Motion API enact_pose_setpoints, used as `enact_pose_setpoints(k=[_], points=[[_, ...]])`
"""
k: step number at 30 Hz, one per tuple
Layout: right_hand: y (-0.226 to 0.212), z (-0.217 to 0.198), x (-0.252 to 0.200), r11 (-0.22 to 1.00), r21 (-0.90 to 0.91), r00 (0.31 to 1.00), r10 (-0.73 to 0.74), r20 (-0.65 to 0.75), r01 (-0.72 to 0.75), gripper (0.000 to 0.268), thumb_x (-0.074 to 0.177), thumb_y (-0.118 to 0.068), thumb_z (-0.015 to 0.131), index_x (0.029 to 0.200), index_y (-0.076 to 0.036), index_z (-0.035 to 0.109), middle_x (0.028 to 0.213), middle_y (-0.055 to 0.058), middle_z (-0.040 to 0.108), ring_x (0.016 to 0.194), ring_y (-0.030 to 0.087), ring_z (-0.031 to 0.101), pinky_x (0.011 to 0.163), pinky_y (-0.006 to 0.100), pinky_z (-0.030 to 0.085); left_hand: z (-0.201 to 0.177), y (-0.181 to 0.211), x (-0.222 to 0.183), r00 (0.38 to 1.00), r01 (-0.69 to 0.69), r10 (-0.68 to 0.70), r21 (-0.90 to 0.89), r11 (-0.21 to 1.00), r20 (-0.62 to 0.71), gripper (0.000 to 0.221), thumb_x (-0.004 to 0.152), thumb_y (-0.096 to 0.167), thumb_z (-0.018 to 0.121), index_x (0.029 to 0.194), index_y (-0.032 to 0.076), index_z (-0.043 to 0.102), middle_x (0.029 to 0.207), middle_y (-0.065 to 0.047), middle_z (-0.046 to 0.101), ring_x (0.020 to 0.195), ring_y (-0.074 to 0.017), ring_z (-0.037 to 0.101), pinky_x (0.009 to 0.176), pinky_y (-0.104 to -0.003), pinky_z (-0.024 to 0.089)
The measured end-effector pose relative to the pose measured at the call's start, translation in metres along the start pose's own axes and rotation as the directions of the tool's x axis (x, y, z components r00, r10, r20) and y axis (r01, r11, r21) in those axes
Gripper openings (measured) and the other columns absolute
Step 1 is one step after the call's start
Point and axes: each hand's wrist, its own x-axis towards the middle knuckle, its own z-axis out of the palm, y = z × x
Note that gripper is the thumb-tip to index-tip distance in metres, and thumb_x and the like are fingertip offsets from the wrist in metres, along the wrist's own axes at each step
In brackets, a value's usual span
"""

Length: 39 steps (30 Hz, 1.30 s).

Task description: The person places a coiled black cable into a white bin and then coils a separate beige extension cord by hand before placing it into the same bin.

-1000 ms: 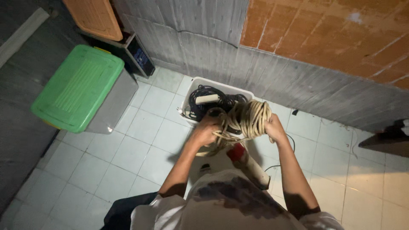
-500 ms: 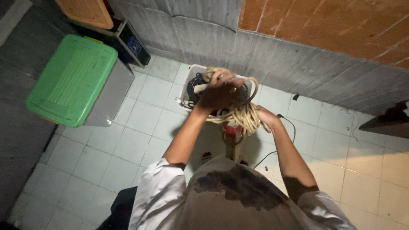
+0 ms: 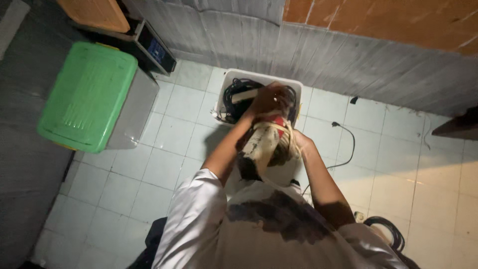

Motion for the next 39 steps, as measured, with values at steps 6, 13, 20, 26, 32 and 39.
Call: enact_pose_setpoints(k=[6, 13, 20, 26, 32, 39], points=[[0.055, -0.034, 0.025, 0.978, 0.169, 0.990, 0.110, 0.090, -0.124, 0.042, 0.107, -0.021, 0.052, 0.140, 0.005, 0.058, 0.130, 0.018, 0.068, 0.113, 0.021, 0.069, 0.102, 0.036, 0.055, -0.013, -0.059, -0.062, 0.971, 0.214, -0.180, -0.234, 0.948, 0.156, 0.035, 0.090, 0.010, 0.073, 0.121, -0.003, 0.062, 0.108, -0.012, 0.072, 0.097, -0.0189, 0.072, 0.086, -0.035, 0.060], [0.071, 0.005, 0.037, 0.989, 0.134, 0.998, 0.060, 0.026, -0.063, 0.049, 0.105, -0.028, 0.050, 0.141, 0.004, 0.055, 0.136, 0.023, 0.062, 0.119, 0.030, 0.063, 0.104, 0.043, 0.052, -0.028, -0.074, -0.121, 0.887, 0.461, -0.459, -0.051, 0.886, 0.042, 0.030, 0.091, 0.011, 0.072, 0.117, -0.002, 0.062, 0.105, -0.012, 0.071, 0.094, -0.0195, 0.071, 0.084, -0.036, 0.058], [0.059, 0.002, 0.062, 0.974, 0.219, 0.998, -0.061, 0.023, 0.054, 0.050, 0.103, -0.024, 0.050, 0.148, -0.003, 0.050, 0.139, 0.013, 0.061, 0.122, 0.024, 0.061, 0.103, 0.040, 0.051, -0.062, -0.102, -0.149, 0.714, 0.698, -0.661, 0.165, 0.697, -0.231, 0.026, 0.092, 0.012, 0.071, 0.113, -0.001, 0.063, 0.101, -0.012, 0.070, 0.092, -0.0202, 0.069, 0.082, -0.037, 0.057], [0.016, 0.023, 0.067, 0.973, -0.164, 0.987, -0.157, 0.026, 0.160, 0.058, 0.099, -0.023, 0.054, 0.153, -0.007, 0.043, 0.139, 0.011, 0.059, 0.118, 0.024, 0.059, 0.095, 0.040, 0.051, -0.064, -0.120, -0.175, 0.527, 0.846, -0.759, 0.150, 0.512, -0.382, 0.022, 0.093, 0.013, 0.070, 0.109, 0.000, 0.063, 0.098, -0.011, 0.069, 0.089, -0.0208, 0.068, 0.080, -0.037, 0.056], [-0.027, 0.015, 0.081, 0.716, -0.693, 0.983, -0.052, -0.174, -0.085, 0.056, 0.099, -0.025, 0.052, 0.152, -0.010, 0.047, 0.132, 0.010, 0.063, 0.110, 0.025, 0.063, 0.085, 0.042, 0.055, -0.052, -0.126, -0.158, 0.445, 0.891, -0.821, 0.080, 0.448, -0.358, 0.019, 0.094, 0.014, 0.069, 0.106, 0.000, 0.063, 0.096, -0.011, 0.068, 0.087, -0.0213, 0.067, 0.078, -0.038, 0.055], [-0.065, -0.025, 0.130, 0.914, -0.277, 0.935, 0.222, -0.276, -0.298, 0.050, 0.104, -0.037, 0.054, 0.135, 0.002, 0.062, 0.121, 0.018, 0.070, 0.105, 0.027, 0.069, 0.089, 0.042, 0.059, -0.057, -0.147, -0.114, 0.400, 0.901, -0.825, 0.009, 0.433, -0.400, 0.016, 0.095, 0.015, 0.068, 0.102, 0.001, 0.064, 0.092, -0.011, 0.067, 0.084, -0.0220, 0.065, 0.076, -0.039, 0.053]])
